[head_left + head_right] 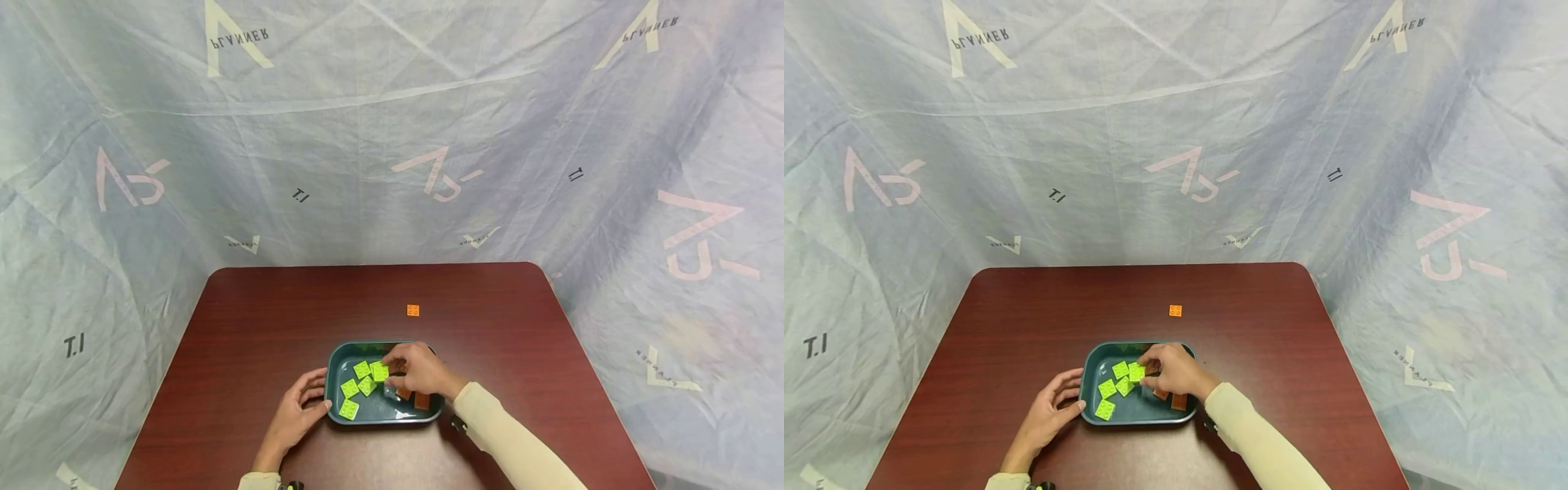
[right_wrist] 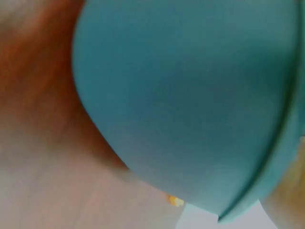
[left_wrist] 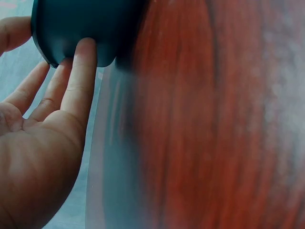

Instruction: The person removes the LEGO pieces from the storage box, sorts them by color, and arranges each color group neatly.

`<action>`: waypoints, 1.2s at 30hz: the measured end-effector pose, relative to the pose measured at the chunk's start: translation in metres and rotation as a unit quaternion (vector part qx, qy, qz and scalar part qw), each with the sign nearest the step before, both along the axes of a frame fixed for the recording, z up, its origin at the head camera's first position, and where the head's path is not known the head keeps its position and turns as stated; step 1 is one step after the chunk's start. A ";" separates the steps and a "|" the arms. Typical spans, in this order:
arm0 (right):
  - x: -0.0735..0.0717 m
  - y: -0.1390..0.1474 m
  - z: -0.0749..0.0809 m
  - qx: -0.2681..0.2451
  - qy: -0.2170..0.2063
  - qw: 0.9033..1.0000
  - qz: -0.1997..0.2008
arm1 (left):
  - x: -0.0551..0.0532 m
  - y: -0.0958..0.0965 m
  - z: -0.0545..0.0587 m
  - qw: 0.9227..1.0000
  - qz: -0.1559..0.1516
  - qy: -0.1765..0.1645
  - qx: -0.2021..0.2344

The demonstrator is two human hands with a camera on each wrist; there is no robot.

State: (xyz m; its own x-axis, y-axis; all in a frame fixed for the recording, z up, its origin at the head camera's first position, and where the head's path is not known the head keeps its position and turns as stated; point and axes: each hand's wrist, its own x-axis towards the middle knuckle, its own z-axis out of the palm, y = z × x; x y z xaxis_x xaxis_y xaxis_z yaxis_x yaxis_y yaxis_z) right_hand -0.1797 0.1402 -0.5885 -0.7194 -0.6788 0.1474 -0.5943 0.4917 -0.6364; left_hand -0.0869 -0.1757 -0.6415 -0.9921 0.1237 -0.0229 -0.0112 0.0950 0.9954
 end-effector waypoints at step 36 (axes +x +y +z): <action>-0.091 0.068 -0.013 -0.028 -0.066 0.973 -0.220 | 0.002 0.001 -0.001 1.000 0.006 0.004 0.002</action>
State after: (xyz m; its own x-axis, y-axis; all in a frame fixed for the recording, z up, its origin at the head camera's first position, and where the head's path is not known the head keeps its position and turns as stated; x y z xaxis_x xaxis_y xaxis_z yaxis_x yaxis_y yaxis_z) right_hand -0.2708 0.2084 -0.6014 -0.9536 -0.2948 0.0608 -0.2449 0.6425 -0.7261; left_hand -0.0854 -0.1744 -0.6426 -0.9936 0.1118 -0.0148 -0.0045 0.0914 0.9958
